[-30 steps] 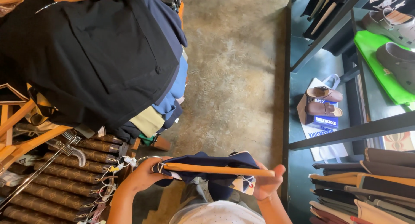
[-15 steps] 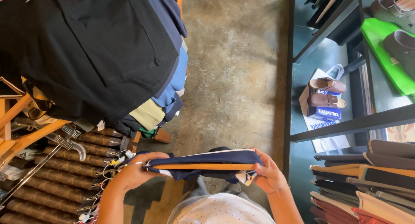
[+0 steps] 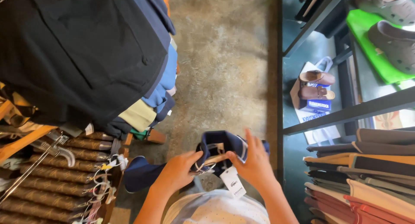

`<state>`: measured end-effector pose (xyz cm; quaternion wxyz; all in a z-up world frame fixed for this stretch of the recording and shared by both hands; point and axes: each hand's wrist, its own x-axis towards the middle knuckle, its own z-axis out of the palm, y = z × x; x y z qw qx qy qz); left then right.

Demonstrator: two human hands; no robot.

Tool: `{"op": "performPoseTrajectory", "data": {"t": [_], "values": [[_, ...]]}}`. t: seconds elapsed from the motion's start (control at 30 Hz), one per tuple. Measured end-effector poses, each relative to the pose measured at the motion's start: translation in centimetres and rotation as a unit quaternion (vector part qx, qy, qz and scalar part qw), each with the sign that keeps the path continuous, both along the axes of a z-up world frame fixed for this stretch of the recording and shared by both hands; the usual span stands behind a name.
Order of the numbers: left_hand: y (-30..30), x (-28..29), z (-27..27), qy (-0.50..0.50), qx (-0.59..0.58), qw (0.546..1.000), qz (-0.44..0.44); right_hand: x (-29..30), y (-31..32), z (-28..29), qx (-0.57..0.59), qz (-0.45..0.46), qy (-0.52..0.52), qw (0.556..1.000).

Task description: The person folds several shirts, including a light blue one and a dark blue one, while holding them on wooden hangers. After folding each shirt, the person walks to a clothing rack and hangs the hanger among other garments.

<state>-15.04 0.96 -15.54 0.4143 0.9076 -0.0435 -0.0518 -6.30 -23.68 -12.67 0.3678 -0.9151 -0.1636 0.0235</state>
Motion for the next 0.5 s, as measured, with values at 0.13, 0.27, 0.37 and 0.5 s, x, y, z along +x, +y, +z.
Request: {"op": "performPoseTrajectory", "data": {"t": [0.13,0.27,0.37,0.5], "values": [[0.3,0.0,2.0,-0.019,-0.056,0.998,0.002,1.7,-2.6,2.0,-0.084,0.151,-0.084,0.981],[0.3,0.2,3.8,-0.031,-0.080,0.996,-0.015,1.7,-2.1,3.2,-0.103,0.207,0.000,0.973],[0.1,0.3,4.2,-0.002,-0.069,0.998,-0.001,1.5,-1.1,3.6,-0.164,0.145,0.074,0.973],[0.6,0.7,2.9,0.001,-0.049,0.999,0.022,1.3,-1.1,2.5,-0.124,0.166,-0.102,0.973]]}}
